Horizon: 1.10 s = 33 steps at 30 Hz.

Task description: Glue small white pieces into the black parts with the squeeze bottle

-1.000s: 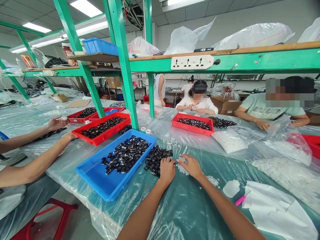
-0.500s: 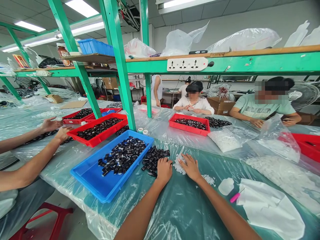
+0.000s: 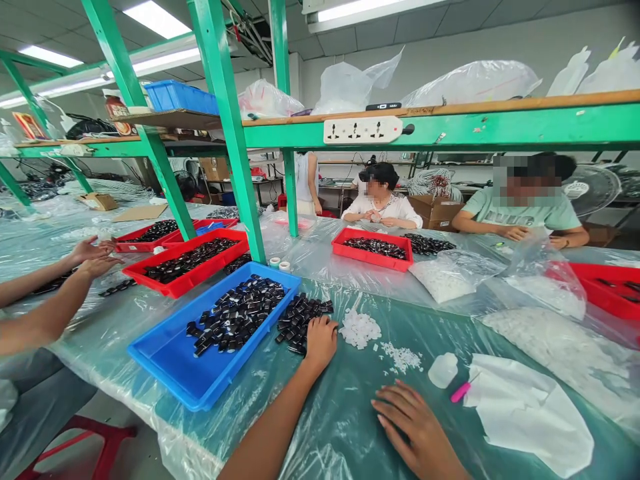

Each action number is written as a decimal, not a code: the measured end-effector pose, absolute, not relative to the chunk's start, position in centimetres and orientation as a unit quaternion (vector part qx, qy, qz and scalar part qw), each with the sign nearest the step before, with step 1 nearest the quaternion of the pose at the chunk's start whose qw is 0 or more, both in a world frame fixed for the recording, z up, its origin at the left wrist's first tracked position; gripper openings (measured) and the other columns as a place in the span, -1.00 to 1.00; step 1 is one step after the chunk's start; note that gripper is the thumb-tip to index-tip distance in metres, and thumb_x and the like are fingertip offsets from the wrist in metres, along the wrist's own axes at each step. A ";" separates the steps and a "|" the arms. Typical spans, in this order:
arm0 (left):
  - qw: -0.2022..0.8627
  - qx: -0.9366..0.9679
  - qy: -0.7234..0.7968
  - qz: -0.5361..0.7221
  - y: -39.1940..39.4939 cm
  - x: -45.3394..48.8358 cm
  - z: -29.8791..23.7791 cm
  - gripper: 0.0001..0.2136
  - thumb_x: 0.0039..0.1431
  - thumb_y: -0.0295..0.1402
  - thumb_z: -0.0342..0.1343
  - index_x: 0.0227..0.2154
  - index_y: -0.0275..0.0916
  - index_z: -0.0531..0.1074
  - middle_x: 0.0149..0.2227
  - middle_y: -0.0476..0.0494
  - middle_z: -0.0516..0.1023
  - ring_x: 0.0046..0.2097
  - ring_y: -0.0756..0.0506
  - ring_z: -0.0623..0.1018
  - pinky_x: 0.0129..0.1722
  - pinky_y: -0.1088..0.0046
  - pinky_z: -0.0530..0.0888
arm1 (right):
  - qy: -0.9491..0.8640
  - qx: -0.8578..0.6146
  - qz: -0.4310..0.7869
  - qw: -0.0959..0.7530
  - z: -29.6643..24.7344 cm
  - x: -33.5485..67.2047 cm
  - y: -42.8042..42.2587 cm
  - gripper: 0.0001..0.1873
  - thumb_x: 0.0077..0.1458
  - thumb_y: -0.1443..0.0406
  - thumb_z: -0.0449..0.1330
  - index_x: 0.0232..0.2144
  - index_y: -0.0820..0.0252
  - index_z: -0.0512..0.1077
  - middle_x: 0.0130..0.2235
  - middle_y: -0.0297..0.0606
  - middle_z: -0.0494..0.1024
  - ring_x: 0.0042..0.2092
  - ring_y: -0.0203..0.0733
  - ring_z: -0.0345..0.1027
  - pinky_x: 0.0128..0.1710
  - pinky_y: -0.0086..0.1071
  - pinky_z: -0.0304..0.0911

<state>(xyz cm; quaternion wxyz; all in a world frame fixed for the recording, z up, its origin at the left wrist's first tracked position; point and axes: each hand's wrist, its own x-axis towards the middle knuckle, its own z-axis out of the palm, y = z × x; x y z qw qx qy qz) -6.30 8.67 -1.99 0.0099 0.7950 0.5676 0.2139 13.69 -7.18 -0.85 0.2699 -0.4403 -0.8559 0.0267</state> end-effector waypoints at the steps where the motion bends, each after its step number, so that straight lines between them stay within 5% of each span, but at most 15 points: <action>1: 0.010 0.795 0.567 0.214 8.7 -6.3 -2.0 -0.76 0.16 -0.43 -0.03 -0.17 -0.15 0.47 -0.13 -0.15 0.43 -0.05 -0.14 0.39 0.04 0.29 0.20 | -0.851 -0.445 0.023 0.277 -0.9 14.0 -7.5 -0.65 0.18 0.31 0.04 -0.01 -0.07 0.39 -0.10 -0.33 0.53 -0.03 -0.16 0.37 0.07 -0.17 0.19; 7: 0.006 0.798 0.566 0.206 8.7 -6.2 -1.7 -0.76 0.18 -0.42 -0.04 -0.17 -0.12 0.48 -0.12 -0.12 0.45 -0.04 -0.13 0.39 0.01 0.32 0.22 | -0.809 -0.503 0.004 0.303 -0.3 16.6 -7.0 -0.70 0.21 0.28 -0.02 -0.12 0.03 0.46 -0.32 -0.29 0.57 -0.34 -0.19 0.44 -0.35 -0.30 0.33; 33: 0.002 0.802 0.567 0.189 8.1 -6.2 -0.9 -0.75 0.20 -0.38 -0.05 -0.14 -0.10 0.47 -0.09 -0.10 0.46 -0.04 -0.13 0.40 -0.01 0.35 0.25 | -0.815 -0.491 0.016 0.306 -0.7 16.0 -7.6 -0.70 0.22 0.24 -0.01 -0.22 0.01 0.52 -0.44 -0.35 0.56 -0.47 -0.26 0.38 -0.44 -0.42 0.18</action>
